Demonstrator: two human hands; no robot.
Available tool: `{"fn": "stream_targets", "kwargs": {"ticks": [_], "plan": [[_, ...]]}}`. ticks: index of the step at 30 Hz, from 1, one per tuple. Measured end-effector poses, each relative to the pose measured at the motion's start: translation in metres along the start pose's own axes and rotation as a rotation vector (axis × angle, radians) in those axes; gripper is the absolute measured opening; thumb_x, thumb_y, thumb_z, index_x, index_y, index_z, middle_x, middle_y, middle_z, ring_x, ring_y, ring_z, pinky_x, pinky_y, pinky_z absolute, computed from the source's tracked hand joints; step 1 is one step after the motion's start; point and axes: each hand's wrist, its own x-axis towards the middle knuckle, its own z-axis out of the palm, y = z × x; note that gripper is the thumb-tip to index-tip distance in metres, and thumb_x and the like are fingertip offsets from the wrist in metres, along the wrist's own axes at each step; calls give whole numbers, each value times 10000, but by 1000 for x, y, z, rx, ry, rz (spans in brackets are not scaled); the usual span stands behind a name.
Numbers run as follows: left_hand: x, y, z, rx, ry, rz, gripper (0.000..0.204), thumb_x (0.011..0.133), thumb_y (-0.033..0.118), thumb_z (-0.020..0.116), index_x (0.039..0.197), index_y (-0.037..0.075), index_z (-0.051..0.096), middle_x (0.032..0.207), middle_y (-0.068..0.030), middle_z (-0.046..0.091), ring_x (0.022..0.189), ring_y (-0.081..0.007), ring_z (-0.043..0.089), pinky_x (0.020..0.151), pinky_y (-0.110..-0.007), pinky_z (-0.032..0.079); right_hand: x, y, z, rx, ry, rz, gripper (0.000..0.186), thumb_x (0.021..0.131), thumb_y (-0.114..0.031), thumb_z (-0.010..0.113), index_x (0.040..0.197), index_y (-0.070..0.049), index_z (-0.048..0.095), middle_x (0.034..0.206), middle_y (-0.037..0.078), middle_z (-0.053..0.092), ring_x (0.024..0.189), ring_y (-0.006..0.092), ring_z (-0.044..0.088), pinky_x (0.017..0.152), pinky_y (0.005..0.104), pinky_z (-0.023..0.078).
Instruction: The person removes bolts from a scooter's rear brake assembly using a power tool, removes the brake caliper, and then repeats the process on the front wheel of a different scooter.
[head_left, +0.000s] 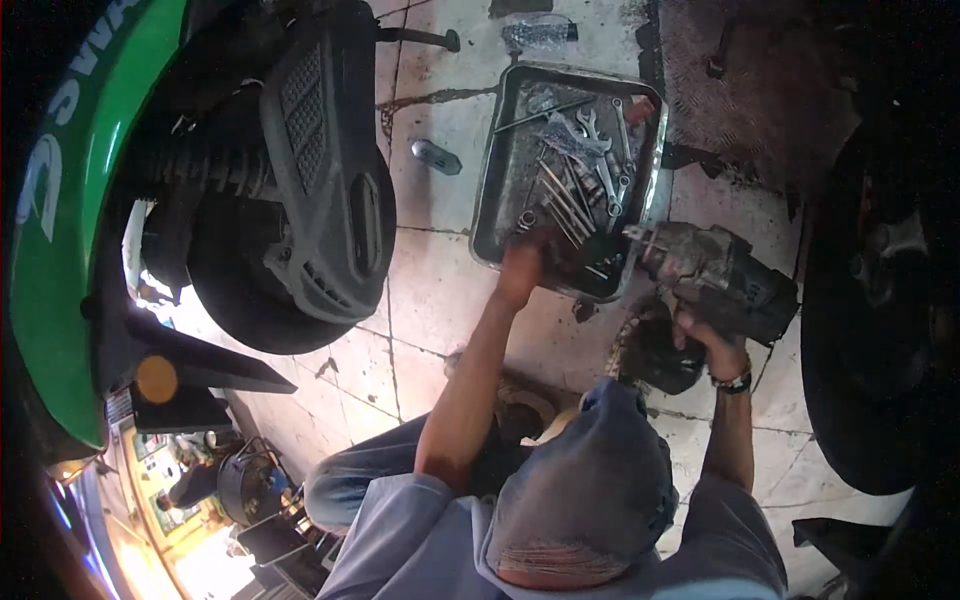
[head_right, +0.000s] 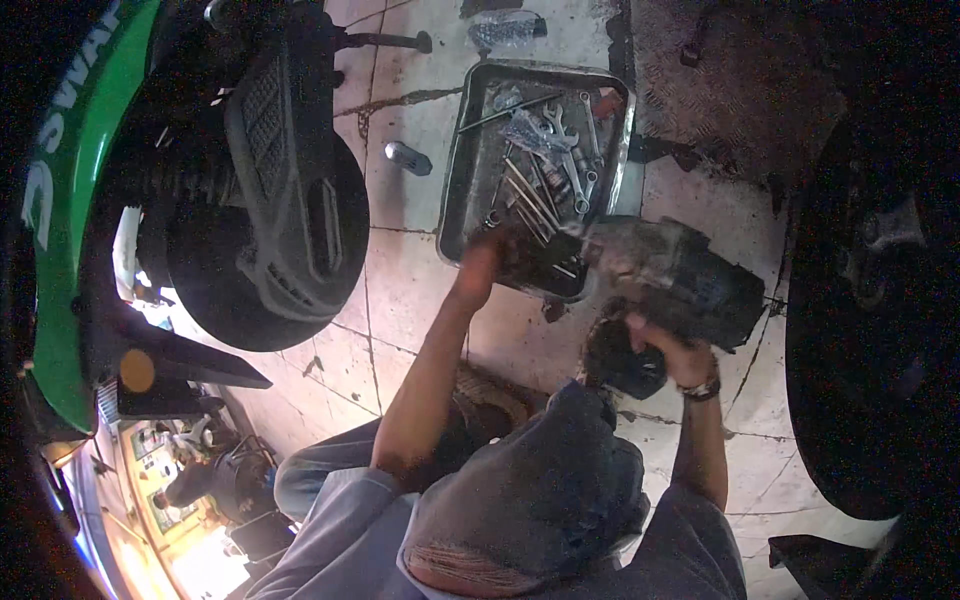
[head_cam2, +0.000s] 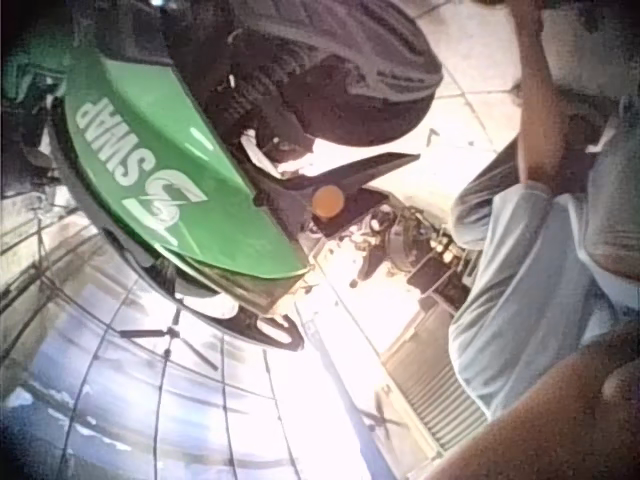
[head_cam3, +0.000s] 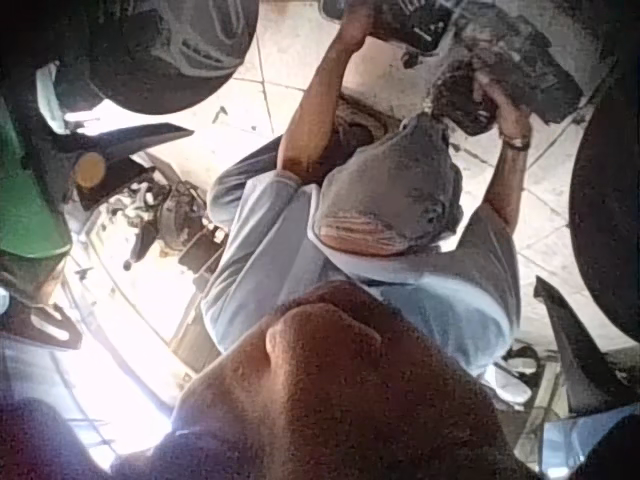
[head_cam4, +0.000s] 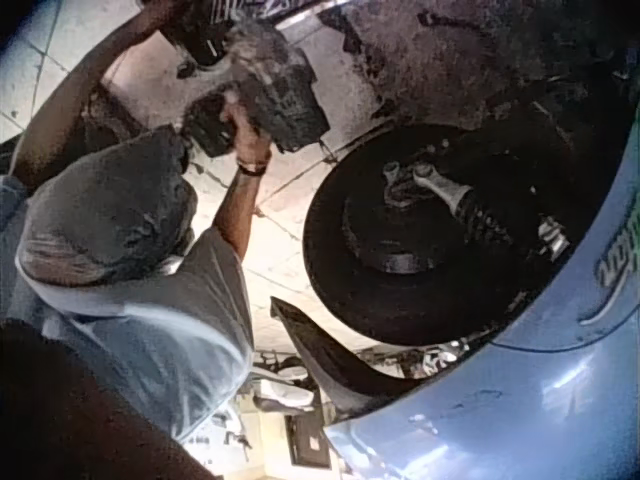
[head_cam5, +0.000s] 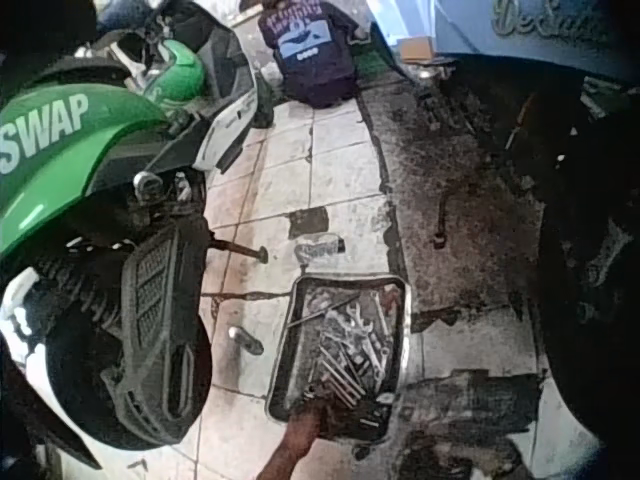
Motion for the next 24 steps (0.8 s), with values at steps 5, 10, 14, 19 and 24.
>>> {"fn": "stream_targets", "kwargs": {"ticks": [5, 10, 14, 19, 24], "plan": [[-10, 109, -36, -1039, 294, -232, 169, 991, 269, 592, 889, 141, 549, 718, 0, 523, 527, -90, 475, 438, -222, 385, 14, 15, 42, -214, -279, -81, 230, 942, -156, 662, 1128, -21, 672, 887, 90, 655, 787, 203, 623, 700, 336, 487], [-21, 166, -58, -1241, 272, -56, 321, 1004, 307, 576, 740, 148, 487, 608, 13, 444, 455, -90, 383, 396, -228, 305, 38, 18, 96, -179, -372, -184, 292, 958, -170, 657, 1201, -9, 642, 1030, 95, 650, 922, 185, 617, 816, 340, 494], [-30, 186, -49, -1113, 498, -83, 431, 1025, 369, 551, 668, 166, 419, 591, 3, 400, 500, -133, 380, 483, -301, 332, 46, 34, 113, -119, -365, -202, 343, 971, -181, 653, 1260, 0, 618, 1145, 99, 647, 1029, 171, 612, 909, 343, 501], [-38, 224, -17, -1028, 600, -43, 481, 1009, 444, 545, 641, 169, 401, 568, 6, 361, 531, -163, 373, 550, -337, 318, 50, 49, 118, 106, -335, -6, 408, 987, -195, 648, 1333, 12, 588, 1288, 104, 643, 1164, 153, 606, 1024, 347, 509], [-40, 199, -24, -1185, 313, 87, 443, 1005, 408, 510, 663, 137, 436, 542, -46, 392, 516, -186, 399, 536, -325, 322, 33, 11, 127, 113, -249, -287, 425, 946, -249, 685, 1287, -6, 612, 1186, 115, 685, 1080, 171, 653, 940, 336, 533]]}}
